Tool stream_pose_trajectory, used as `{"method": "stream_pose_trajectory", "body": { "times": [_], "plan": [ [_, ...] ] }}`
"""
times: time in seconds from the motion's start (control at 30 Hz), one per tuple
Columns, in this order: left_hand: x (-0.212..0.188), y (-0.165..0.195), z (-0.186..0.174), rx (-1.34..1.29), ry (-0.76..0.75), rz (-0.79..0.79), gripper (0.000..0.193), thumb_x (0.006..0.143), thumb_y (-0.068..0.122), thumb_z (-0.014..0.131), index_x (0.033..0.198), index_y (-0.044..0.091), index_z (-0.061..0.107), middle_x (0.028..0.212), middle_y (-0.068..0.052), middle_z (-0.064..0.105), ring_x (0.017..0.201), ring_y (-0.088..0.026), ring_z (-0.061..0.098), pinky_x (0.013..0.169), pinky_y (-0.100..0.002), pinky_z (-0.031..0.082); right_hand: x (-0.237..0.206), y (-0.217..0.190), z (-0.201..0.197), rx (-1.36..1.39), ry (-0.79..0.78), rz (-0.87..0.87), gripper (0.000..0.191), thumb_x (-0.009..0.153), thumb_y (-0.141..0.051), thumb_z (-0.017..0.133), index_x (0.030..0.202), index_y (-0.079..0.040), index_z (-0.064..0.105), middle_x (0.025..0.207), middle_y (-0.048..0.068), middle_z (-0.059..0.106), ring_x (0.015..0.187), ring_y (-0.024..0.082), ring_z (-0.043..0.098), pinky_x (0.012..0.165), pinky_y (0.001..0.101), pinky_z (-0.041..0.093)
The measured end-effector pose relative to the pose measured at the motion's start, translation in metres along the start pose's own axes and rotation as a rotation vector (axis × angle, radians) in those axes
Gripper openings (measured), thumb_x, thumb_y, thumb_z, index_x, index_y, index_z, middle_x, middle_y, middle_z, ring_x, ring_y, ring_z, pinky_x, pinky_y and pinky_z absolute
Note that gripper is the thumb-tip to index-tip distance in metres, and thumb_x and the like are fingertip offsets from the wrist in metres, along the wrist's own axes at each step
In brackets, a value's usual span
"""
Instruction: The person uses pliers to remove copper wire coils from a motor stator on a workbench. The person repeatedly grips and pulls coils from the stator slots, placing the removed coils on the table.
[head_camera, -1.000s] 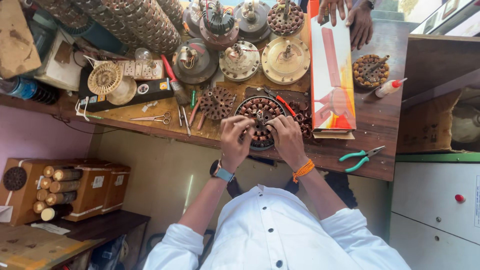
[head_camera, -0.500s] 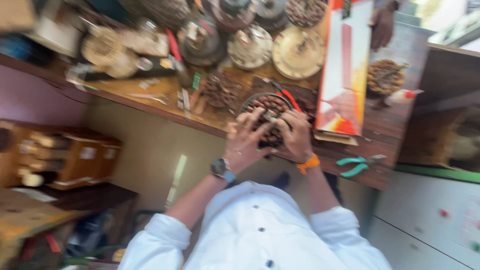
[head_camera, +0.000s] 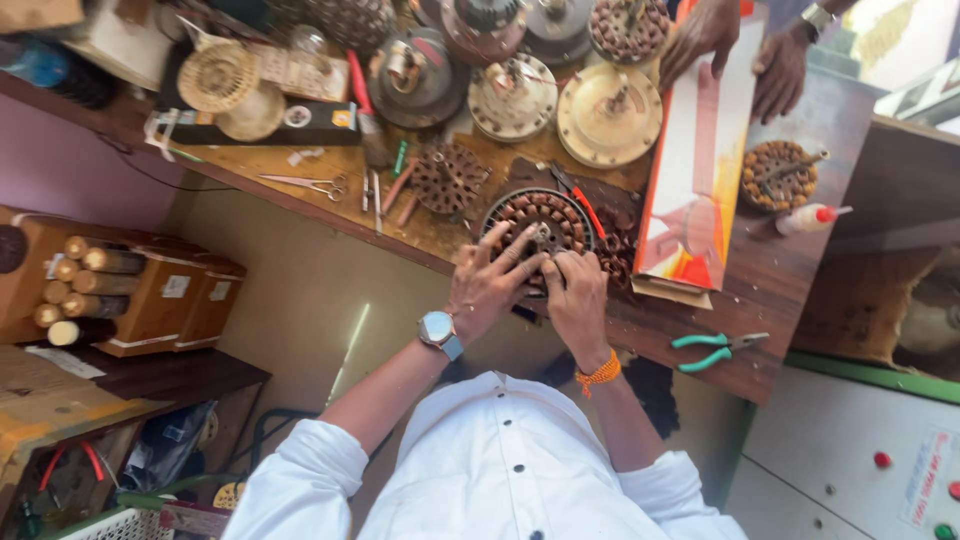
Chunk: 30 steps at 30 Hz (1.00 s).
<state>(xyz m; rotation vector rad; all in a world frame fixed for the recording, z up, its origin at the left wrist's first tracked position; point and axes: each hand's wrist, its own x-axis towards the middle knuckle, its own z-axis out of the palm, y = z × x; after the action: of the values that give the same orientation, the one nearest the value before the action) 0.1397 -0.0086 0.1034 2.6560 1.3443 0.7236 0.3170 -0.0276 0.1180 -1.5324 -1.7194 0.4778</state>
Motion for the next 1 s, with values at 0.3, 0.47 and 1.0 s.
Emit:
{"method": "stream_pose_trajectory", "body": {
  "times": [0.3,0.47,1.0],
  "plan": [
    [0.002,-0.008,-0.011,-0.063,-0.105,0.011,0.07,0.082,0.04,0.079,0.148,0.033,0.055,0.158,0.004,0.048,0.145,-0.024,0.037,0.106,-0.045,0.04,-0.007,0.016,-0.003,0.503,-0.034,0.18,0.028,0.108,-0.02,0.051,0.089,0.001,0.053,0.082,0.005,0.042,0.078,0.018,0.042,0.071,0.0316,0.038],
    [0.002,-0.003,-0.009,0.0,-0.028,0.049,0.059,0.088,0.04,0.079,0.142,0.039,0.055,0.161,0.004,0.045,0.147,-0.024,0.036,0.104,-0.044,0.039,-0.017,0.031,-0.003,0.449,-0.086,0.022,0.032,0.112,-0.02,0.051,0.086,-0.001,0.048,0.082,0.003,0.041,0.083,0.015,0.037,0.076,0.0303,0.035],
    [0.004,-0.01,-0.009,-0.034,-0.045,0.088,0.062,0.087,0.039,0.079,0.145,0.039,0.056,0.161,0.002,0.045,0.148,-0.027,0.036,0.106,-0.045,0.039,-0.027,0.037,-0.012,0.478,-0.084,-0.092,0.032,0.107,-0.024,0.053,0.085,-0.001,0.049,0.083,0.006,0.045,0.083,0.021,0.042,0.08,0.0313,0.039]
  ]
}}
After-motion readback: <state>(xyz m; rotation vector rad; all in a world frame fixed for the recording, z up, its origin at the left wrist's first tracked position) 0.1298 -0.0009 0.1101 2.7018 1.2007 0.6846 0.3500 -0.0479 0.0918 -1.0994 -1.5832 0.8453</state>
